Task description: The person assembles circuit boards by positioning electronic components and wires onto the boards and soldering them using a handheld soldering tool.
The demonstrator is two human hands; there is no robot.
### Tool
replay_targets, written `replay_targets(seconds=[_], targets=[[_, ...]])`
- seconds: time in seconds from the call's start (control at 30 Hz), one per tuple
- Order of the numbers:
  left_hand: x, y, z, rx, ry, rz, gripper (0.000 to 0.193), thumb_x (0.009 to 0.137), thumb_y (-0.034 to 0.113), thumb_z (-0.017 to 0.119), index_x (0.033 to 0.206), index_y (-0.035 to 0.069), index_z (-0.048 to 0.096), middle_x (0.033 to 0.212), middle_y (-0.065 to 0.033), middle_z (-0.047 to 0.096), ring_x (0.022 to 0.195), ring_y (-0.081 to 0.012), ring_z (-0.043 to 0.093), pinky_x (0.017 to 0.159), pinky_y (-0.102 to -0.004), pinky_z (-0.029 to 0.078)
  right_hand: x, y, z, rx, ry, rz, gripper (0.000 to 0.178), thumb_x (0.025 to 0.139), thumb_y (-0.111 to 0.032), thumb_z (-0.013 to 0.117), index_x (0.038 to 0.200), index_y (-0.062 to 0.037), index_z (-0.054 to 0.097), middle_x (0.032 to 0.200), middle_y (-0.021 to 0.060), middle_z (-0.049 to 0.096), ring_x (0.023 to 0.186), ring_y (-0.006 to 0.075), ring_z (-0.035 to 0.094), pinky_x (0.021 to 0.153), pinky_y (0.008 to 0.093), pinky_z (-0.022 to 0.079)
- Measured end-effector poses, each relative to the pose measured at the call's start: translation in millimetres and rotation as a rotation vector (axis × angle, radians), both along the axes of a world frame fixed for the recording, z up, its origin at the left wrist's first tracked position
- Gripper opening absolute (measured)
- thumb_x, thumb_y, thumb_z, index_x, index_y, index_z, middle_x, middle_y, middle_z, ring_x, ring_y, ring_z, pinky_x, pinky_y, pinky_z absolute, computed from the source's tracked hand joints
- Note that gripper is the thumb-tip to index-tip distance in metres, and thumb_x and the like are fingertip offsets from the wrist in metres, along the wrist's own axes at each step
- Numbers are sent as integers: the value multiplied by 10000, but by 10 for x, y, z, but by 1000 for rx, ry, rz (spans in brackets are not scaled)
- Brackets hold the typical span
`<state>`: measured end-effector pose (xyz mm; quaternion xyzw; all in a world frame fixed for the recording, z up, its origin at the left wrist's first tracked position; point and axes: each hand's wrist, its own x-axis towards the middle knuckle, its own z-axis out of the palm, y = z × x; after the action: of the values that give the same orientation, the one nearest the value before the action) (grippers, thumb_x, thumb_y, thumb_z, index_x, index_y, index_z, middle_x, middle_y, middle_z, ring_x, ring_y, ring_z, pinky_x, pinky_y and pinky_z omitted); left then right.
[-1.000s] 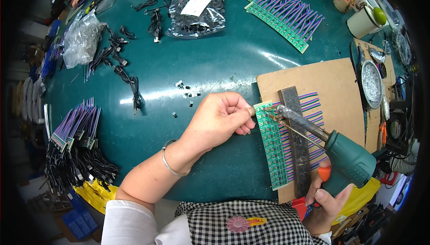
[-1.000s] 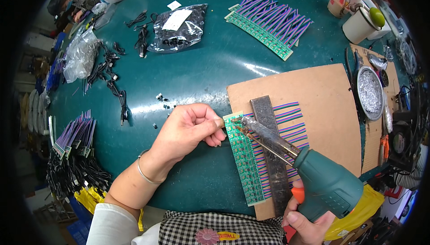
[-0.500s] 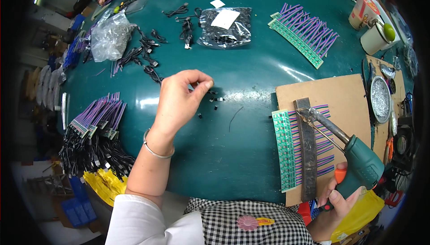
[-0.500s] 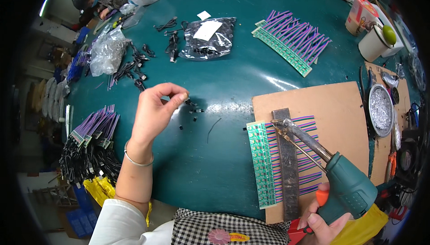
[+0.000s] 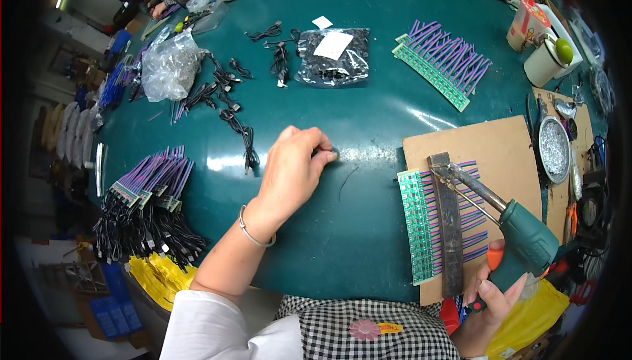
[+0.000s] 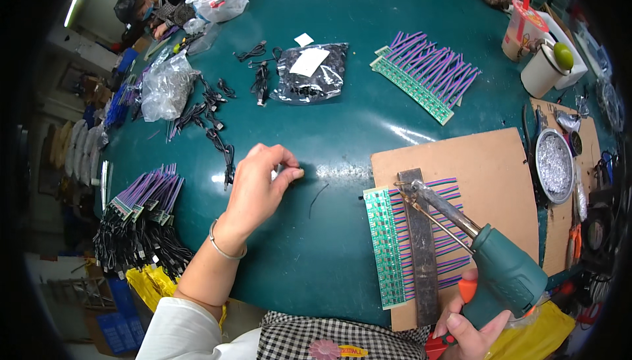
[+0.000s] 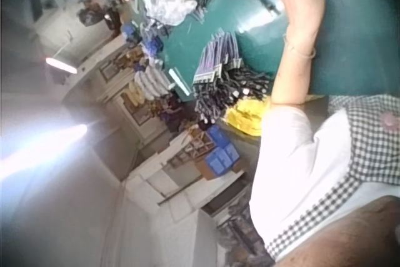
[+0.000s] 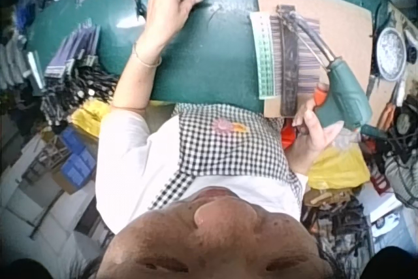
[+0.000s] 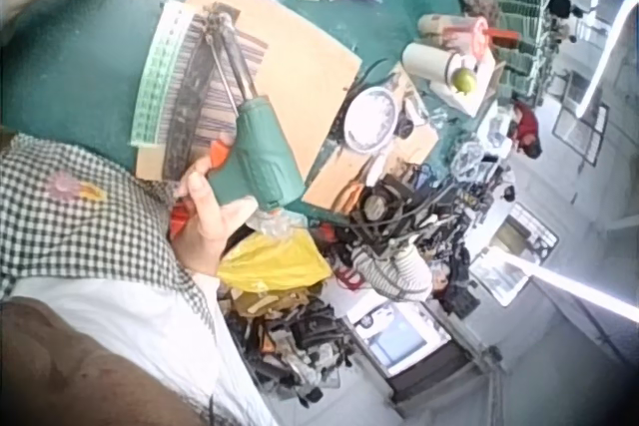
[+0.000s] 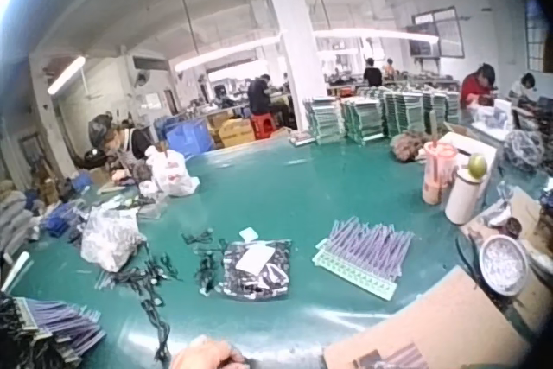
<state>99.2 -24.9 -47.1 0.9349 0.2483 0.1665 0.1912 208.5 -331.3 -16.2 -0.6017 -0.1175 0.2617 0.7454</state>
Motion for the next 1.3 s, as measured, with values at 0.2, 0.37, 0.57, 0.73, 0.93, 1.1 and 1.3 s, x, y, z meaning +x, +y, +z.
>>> replay_targets(seconds=[0.2, 0.37, 0.57, 0.73, 0.93, 1.1, 1.3], targets=[[27, -519, 263, -513, -305, -199, 132, 727, -8, 654, 854, 27, 647, 804, -82, 654, 738, -206, 618, 661, -275, 493, -72, 136, 76, 86, 92, -4, 581, 684, -93, 647, 1130, 77, 317, 540, 94, 453, 337, 148, 431, 315, 248, 403], [-2, -1160, 320, -601, -638, -592, 146, 734, 21, 642, 878, 28, 662, 966, -98, 644, 863, -210, 617, 728, -299, 497, -306, 534, 241, -33, 148, 28, 614, 630, -167, 655, 1123, 54, 362, 594, 56, 465, 416, 104, 430, 369, 183, 349], [12, -1256, 243, -446, -755, -714, 222, 721, 62, 656, 937, 10, 646, 951, -86, 603, 788, -216, 545, 673, -338, 442, -351, 490, 295, -91, 119, 28, 633, 627, -156, 671, 1137, 55, 361, 608, 52, 473, 431, 82, 428, 384, 169, 332], [-25, -1311, 208, -627, -556, -507, 188, 717, 88, 699, 882, 9, 656, 830, -76, 639, 721, -210, 592, 628, -298, 466, -289, 461, 182, -116, 46, 12, 597, 651, -54, 662, 1151, 62, 356, 603, 61, 489, 462, 104, 465, 404, 181, 368], [-18, -1182, 260, -1004, -252, -476, 91, 737, 65, 697, 814, 20, 681, 690, -84, 653, 568, -173, 605, 505, -248, 465, -275, 370, 59, -204, -146, 34, 612, 669, 87, 654, 1200, 64, 348, 849, 138, 542, 583, 151, 556, 518, 232, 478], [41, -1025, 347, -1108, -26, -392, 50, 769, 47, 648, 798, 28, 683, 698, -65, 660, 611, -101, 618, 564, -218, 484, -209, 289, 61, -203, 65, 105, 626, 700, -23, 705, 1207, 59, 348, 736, 131, 561, 570, 153, 564, 499, 236, 476], [281, -631, -11, -1407, 10, -9, 123, 840, 77, 587, 855, -37, 630, 711, -80, 646, 608, -93, 593, 588, -217, 506, -167, 127, 3, -101, -33, -138, 715, 658, -140, 751, 1199, 79, 338, 980, 209, 517, 494, 159, 526, 380, 242, 463]])
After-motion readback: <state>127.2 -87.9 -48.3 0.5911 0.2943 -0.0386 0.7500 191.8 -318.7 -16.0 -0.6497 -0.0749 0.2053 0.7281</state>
